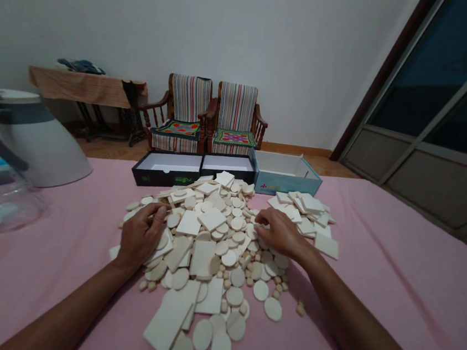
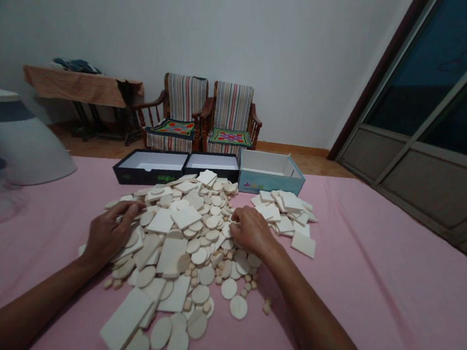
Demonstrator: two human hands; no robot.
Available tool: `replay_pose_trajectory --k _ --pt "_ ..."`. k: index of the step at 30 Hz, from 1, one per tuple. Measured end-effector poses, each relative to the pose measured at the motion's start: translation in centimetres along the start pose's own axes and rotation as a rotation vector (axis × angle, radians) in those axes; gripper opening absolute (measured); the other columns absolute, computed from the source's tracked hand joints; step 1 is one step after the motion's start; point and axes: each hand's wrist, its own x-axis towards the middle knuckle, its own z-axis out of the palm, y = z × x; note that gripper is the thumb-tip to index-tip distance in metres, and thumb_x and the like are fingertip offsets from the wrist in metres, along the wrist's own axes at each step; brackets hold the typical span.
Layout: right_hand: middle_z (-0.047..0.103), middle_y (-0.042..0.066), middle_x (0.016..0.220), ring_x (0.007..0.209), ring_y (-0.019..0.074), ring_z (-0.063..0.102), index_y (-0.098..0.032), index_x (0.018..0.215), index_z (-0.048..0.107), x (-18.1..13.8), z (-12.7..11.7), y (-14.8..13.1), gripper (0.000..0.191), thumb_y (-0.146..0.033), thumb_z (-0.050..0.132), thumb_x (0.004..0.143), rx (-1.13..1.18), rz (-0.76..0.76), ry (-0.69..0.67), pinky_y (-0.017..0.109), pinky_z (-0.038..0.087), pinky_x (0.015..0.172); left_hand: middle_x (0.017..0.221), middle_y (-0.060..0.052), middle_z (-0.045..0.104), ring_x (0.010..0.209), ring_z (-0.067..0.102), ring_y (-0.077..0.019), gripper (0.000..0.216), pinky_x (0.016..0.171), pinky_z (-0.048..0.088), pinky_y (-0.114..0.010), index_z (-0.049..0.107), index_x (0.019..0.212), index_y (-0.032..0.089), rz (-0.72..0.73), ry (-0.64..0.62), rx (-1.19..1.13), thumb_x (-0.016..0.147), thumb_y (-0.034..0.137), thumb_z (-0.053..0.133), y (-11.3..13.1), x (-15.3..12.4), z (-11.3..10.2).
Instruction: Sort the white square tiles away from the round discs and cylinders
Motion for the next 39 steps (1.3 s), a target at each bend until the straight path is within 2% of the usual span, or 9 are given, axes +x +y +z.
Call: replay_pose_trajectory --k 4,12,21,24,26,31,34,37,39 --pt "0.064 0.007 0.089 0.084 0.0183 0.056 -0.016 0.090 0.064 -0.3 0.3 -0.6 0.015 -0.019 0.064 0.076 0.075 -0.085 -0.097 0.029 0.041 0.075 0.094 -0.002 0.073 0.088 0.068 -0.0189 0.035 0.074 0.051 -0.024 0.069 0.093 0.022 -0.001 -0.005 0.004 0.091 0.047 0.044 0.0 0.0 0.0" --pt "0.057 0.012 0.104 0.099 0.0265 0.048 -0.016 0.095 0.063 -1.3 0.5 -2.8 0.032 -0.031 0.073 0.069 -0.114 -0.139 -0.181 0.037 0.036 0.086 0.094 -0.002 0.073 0.089 0.068 -0.0186 0.035 0.075 0.050 -0.024 0.069 0.092 0.022 0.005 -0.003 -0.001 0.092 0.046 0.044 -0.1 0.0 0.1" --pt "0.058 0.000 0.078 0.071 0.0148 0.050 -0.019 0.086 0.052 -1.4 1.6 -4.4 0.020 -0.015 0.059 0.068 0.232 -0.037 -0.162 0.025 0.033 0.060 0.095 -0.002 0.073 0.087 0.067 -0.0182 0.034 0.074 0.051 -0.024 0.069 0.093 0.021 0.000 -0.007 -0.016 0.091 0.045 0.045 0.1 0.0 0.1" --pt "0.059 -0.001 0.073 0.065 0.0134 0.052 -0.020 0.082 0.052 -0.9 0.8 -4.1 0.016 -0.014 0.055 0.067 0.309 0.008 -0.053 0.024 0.034 0.058 0.095 -0.002 0.073 0.086 0.068 -0.0181 0.034 0.073 0.051 -0.024 0.069 0.092 0.021 -0.003 -0.005 -0.019 0.091 0.045 0.045 0.2 0.0 0.1" --pt "0.061 0.000 0.074 0.063 0.0135 0.053 -0.020 0.081 0.053 -0.4 -0.4 -2.7 0.014 -0.017 0.054 0.068 0.313 0.071 0.093 0.025 0.037 0.058 0.095 -0.002 0.073 0.087 0.068 -0.0185 0.033 0.074 0.051 -0.025 0.069 0.092 0.022 -0.004 -0.004 -0.015 0.091 0.044 0.045 0.2 0.0 0.0" --pt "0.063 0.003 0.073 0.067 0.0189 0.057 -0.020 0.080 0.057 0.5 -4.0 4.5 0.014 -0.027 0.054 0.067 0.136 0.373 0.556 0.031 0.043 0.065 0.094 -0.003 0.073 0.086 0.067 -0.0192 0.035 0.073 0.051 -0.025 0.069 0.092 0.021 -0.024 -0.008 -0.008 0.090 0.045 0.044 0.4 0.0 -0.1" --pt "0.067 0.009 0.086 0.075 0.0229 0.060 -0.018 0.087 0.060 0.3 -5.1 8.2 0.020 -0.029 0.053 0.070 -0.004 0.503 0.738 0.036 0.046 0.073 0.093 -0.003 0.073 0.087 0.067 -0.0192 0.035 0.074 0.051 -0.025 0.069 0.091 0.020 -0.028 -0.006 -0.006 0.090 0.045 0.044 0.3 0.0 -0.1" --pt "0.066 0.013 0.097 0.082 0.0238 0.062 -0.016 0.094 0.061 0.3 -4.9 9.0 0.024 -0.029 0.052 0.076 -0.068 0.440 0.794 0.039 0.046 0.081 0.093 -0.003 0.073 0.088 0.067 -0.0190 0.035 0.076 0.050 -0.025 0.069 0.091 0.020 -0.024 -0.008 0.003 0.090 0.045 0.044 0.2 0.0 0.0" --pt "0.067 0.012 0.096 0.082 0.0220 0.062 -0.015 0.094 0.062 1.0 -4.2 7.7 0.022 -0.028 0.052 0.079 -0.048 0.323 0.706 0.036 0.047 0.081 0.093 -0.003 0.073 0.088 0.067 -0.0188 0.036 0.076 0.050 -0.025 0.069 0.092 0.020 -0.023 -0.008 0.003 0.090 0.045 0.044 0.1 0.0 0.0"
